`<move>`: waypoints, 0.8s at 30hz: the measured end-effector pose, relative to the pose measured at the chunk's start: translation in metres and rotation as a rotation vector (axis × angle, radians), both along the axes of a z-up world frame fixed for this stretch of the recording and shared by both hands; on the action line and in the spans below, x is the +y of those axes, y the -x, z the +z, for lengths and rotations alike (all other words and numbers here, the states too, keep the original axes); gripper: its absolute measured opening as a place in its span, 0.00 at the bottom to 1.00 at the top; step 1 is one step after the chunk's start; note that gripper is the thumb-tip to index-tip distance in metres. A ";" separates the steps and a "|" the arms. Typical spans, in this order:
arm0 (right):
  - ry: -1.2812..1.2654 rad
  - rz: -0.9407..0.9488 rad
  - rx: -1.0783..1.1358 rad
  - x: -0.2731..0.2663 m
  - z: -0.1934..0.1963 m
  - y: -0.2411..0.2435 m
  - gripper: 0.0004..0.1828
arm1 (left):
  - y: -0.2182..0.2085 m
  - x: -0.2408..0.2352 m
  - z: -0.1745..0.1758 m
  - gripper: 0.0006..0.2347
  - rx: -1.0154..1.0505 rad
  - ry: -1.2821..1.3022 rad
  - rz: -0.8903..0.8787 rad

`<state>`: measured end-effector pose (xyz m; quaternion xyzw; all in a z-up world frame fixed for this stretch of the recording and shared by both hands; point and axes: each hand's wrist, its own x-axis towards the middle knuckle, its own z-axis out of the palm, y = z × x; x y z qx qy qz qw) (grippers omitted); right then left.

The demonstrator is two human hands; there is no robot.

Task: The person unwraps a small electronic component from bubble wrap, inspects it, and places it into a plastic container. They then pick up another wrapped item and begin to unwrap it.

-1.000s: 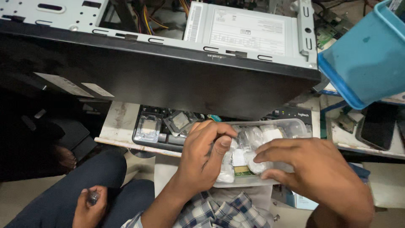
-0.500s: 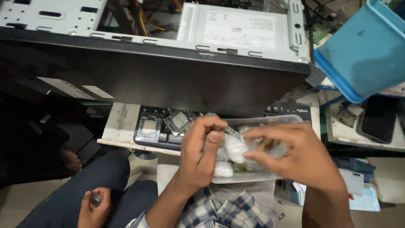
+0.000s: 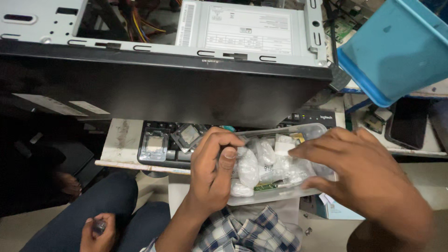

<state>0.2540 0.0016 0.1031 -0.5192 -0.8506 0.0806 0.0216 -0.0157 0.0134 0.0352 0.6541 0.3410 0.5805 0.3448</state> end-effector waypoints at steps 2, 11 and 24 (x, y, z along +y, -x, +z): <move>-0.022 0.025 0.025 0.005 -0.004 0.014 0.31 | -0.001 0.000 0.001 0.12 -0.009 0.011 -0.007; -0.280 -0.046 0.166 0.014 0.005 0.050 0.14 | -0.002 0.001 0.003 0.13 0.012 0.010 -0.006; -0.095 -0.124 -0.219 0.007 0.017 -0.018 0.14 | 0.000 0.001 0.006 0.10 0.016 0.007 -0.016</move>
